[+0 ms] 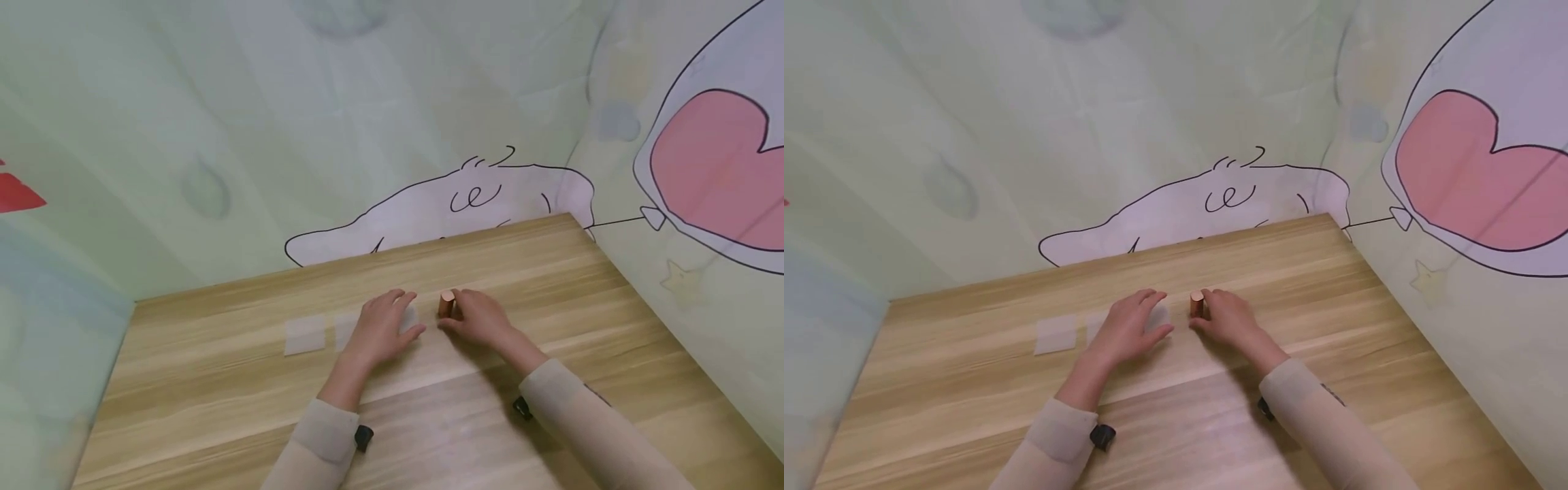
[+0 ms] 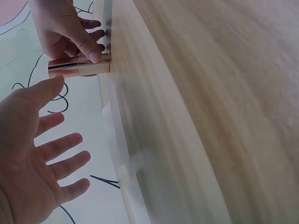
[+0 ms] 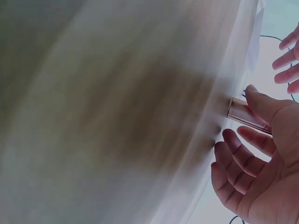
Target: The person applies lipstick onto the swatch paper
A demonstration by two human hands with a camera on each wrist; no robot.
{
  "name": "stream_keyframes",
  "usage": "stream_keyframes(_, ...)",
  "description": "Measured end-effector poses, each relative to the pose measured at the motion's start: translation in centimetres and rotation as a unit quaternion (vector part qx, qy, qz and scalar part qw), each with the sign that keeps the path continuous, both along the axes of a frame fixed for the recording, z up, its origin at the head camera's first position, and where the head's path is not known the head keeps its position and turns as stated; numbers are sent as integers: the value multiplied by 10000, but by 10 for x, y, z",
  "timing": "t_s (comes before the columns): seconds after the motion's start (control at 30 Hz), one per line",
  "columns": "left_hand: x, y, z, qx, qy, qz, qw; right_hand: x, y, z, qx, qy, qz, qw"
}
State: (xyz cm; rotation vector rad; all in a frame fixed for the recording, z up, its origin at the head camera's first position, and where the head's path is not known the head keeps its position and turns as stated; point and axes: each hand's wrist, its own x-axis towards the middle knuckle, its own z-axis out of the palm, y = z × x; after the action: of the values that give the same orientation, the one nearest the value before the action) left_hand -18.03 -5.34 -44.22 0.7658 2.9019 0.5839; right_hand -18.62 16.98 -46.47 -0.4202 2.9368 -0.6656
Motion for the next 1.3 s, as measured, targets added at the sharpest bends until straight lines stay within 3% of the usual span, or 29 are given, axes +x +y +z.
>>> stream_keyframes(0.27,1,-7,-2,65,126,2,9999,-3,-3,-2,-437,96,151,9989)
stream_keyframes(0.6,3,-14,1,137,84,104,9998,-3,-4,-2,-541,187,285,9980)
stream_keyframes(0.9,6,-24,1,238,263,188,9992,-2,-9,1,-676,495,357,9958)
stream_keyframes(1.3,8,-39,5,266,394,305,9984,4,-21,12,-1465,1158,415,9815)
